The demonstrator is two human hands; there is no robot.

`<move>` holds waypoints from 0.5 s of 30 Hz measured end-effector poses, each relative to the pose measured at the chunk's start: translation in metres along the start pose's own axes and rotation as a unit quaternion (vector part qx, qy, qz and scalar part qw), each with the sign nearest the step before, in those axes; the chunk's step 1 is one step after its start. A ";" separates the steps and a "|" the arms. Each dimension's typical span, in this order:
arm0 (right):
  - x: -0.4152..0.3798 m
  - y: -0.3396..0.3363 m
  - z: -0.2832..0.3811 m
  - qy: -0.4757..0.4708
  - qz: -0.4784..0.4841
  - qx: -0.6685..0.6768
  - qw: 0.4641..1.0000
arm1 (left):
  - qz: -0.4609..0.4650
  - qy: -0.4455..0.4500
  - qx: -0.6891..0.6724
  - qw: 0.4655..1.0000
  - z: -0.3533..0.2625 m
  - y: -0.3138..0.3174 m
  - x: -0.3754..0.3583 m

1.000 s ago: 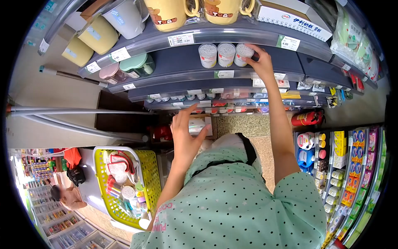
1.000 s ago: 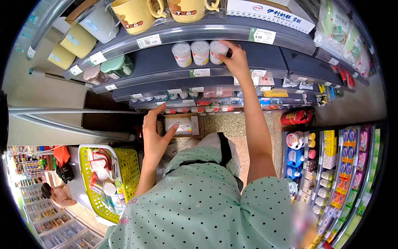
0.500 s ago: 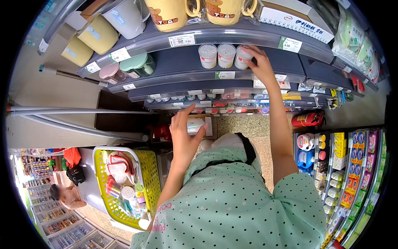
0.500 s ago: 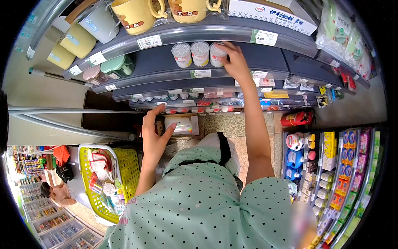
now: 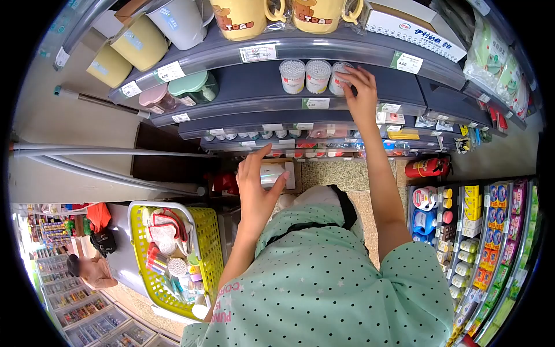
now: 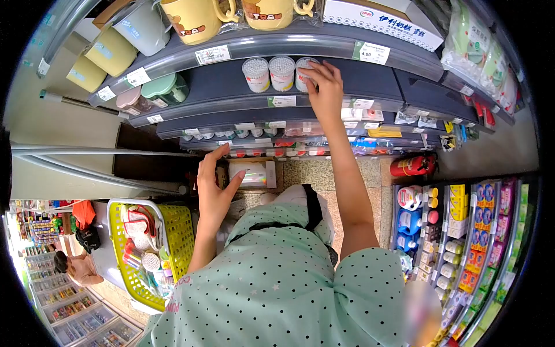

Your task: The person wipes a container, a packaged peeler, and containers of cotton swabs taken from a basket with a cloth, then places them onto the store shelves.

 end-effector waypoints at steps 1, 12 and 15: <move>0.000 0.000 0.000 0.001 0.001 -0.001 1.000 | 0.000 0.000 0.000 1.000 0.001 0.000 0.000; -0.005 -0.013 0.098 -0.019 -0.012 0.097 0.995 | -0.024 -0.010 0.002 1.000 0.000 -0.018 -0.008; -0.007 -0.014 0.135 -0.025 0.006 0.148 0.989 | -0.029 -0.026 -0.004 0.999 0.004 -0.027 -0.014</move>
Point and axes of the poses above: each hand's wrist, its own x-axis towards the middle knuckle, its own y-axis out of the palm, z = x × y, the point moved 10 cm from there along x, towards the middle knuckle, and after that the axes turned 2 degrees about -z, right-handed, at the moved point
